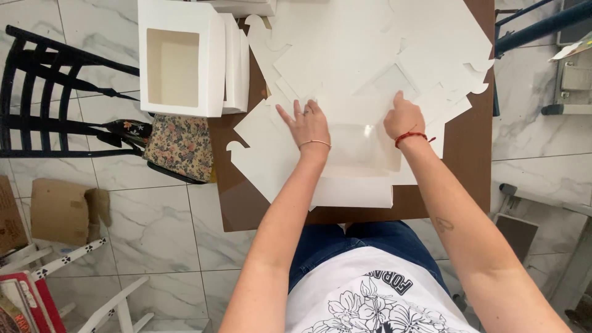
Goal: The person folds flat white cardboard pieces into small rectangular boxes with clear windows. They fold the sides, tuck flaps into slots, and stack the finished boxes on the table. The process is repeated for multiple units.
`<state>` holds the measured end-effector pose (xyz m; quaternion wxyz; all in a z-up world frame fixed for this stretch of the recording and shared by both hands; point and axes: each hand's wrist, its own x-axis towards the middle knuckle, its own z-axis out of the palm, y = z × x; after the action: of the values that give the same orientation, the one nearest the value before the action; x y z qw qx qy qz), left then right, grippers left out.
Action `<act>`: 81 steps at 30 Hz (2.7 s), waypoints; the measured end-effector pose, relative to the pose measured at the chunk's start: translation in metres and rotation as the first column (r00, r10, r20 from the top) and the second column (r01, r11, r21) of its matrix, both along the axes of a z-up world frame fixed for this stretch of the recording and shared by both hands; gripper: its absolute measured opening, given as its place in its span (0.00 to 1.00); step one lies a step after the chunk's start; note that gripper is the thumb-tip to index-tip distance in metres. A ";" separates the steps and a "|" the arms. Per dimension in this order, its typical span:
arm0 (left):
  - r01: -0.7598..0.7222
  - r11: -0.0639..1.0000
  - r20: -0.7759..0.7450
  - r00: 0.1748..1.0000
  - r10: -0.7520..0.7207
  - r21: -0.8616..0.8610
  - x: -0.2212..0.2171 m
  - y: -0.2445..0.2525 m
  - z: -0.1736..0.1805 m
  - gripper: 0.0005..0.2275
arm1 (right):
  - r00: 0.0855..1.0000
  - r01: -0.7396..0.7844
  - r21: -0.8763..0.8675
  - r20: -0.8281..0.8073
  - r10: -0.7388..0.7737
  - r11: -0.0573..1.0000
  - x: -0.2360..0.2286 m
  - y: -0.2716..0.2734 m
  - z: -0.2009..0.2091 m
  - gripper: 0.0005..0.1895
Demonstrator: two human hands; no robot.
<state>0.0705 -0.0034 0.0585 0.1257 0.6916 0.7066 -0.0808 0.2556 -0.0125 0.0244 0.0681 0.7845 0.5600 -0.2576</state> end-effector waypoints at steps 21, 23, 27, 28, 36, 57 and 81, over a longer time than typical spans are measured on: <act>-0.277 0.877 0.482 0.750 0.452 -0.392 -0.015 0.054 -0.071 0.21 | 0.954 0.202 0.117 -0.248 -0.169 0.972 0.035 0.029 -0.049 0.16; -0.262 0.887 0.450 0.786 0.424 -0.380 -0.012 0.053 -0.076 0.21 | 0.905 0.293 0.069 -0.341 -0.254 0.953 0.029 0.025 -0.036 0.17; -0.244 0.923 0.445 0.820 0.361 -0.299 -0.011 0.049 -0.076 0.21 | 0.877 0.315 0.045 -0.396 -0.273 0.948 0.023 0.019 -0.036 0.24; -0.239 0.920 0.443 0.820 0.362 -0.309 -0.011 0.047 -0.073 0.21 | 0.876 0.319 0.035 -0.392 -0.281 0.947 0.027 0.016 -0.047 0.24; 0.410 0.841 0.273 0.815 -0.511 0.353 -0.042 0.023 -0.093 0.14 | 0.819 -0.573 0.480 0.302 0.488 0.664 0.021 -0.016 -0.036 0.06; 0.525 0.720 0.284 0.681 -0.675 0.453 -0.066 -0.035 -0.084 0.13 | 0.676 -0.735 0.332 0.425 0.602 0.591 0.004 -0.062 -0.003 0.13; -0.239 0.951 0.796 0.528 0.295 -0.194 -0.063 -0.029 0.046 0.20 | 0.864 -0.009 0.065 -0.501 0.040 0.998 0.018 -0.021 0.177 0.12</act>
<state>0.0072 -0.0329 0.1042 0.4690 0.5294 0.6627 0.2461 0.2736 -0.0337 0.2013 -0.1006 0.6849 0.5759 -0.4348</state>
